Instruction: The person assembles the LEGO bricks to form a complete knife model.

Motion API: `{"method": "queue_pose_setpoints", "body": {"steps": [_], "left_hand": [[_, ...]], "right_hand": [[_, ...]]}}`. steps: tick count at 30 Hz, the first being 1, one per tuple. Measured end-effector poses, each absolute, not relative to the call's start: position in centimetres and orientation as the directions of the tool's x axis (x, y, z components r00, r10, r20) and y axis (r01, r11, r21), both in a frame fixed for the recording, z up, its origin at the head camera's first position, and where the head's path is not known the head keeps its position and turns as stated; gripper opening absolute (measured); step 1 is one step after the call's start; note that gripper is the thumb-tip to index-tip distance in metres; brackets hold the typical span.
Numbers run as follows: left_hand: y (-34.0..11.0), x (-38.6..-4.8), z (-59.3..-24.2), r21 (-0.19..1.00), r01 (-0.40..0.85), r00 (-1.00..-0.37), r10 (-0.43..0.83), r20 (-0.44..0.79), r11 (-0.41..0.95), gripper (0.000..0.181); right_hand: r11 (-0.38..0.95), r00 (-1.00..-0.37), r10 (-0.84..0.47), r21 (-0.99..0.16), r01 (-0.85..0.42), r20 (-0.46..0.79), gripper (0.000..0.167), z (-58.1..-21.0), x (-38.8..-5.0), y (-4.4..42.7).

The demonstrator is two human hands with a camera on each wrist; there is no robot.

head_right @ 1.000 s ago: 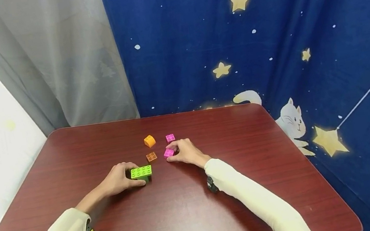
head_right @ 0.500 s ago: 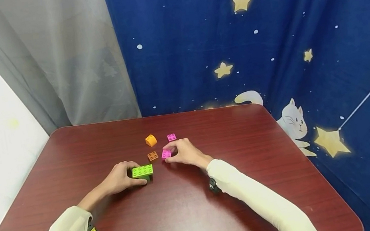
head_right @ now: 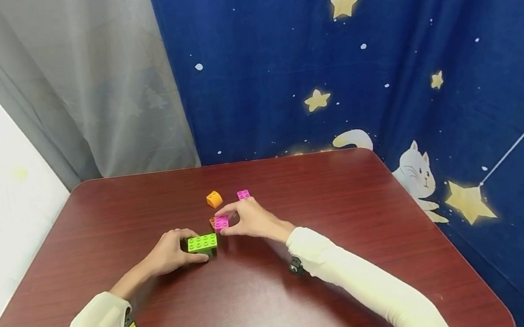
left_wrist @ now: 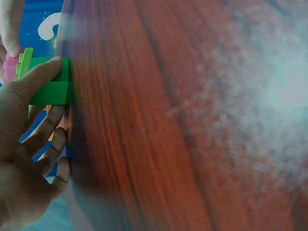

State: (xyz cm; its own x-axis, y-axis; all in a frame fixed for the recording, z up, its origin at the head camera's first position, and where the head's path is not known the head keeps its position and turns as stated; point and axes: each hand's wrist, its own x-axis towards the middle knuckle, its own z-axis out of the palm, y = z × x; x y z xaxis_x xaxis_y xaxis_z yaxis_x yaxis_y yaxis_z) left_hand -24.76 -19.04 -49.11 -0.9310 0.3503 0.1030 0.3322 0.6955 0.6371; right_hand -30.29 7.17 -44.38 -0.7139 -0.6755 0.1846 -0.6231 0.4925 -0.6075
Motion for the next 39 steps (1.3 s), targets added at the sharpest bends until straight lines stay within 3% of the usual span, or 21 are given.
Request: {"method": "queue_pose_setpoints", "body": {"steps": [12, 39], "left_hand": [[-19.1, -24.8, -49.4, 0.635, 0.364, -0.921, 0.363, 0.138, 0.681, 0.041], [-19.2, -24.3, -49.5, 0.627, 0.393, -0.912, 0.371, 0.174, 0.673, 0.046]], "right_hand": [[0.375, -0.622, -0.747, -0.624, -0.686, 0.235, 0.039, -44.4, -29.1, 5.3], [0.369, -0.594, -0.767, -0.590, -0.718, 0.243, 0.041, -45.3, -28.4, 3.6]]}}
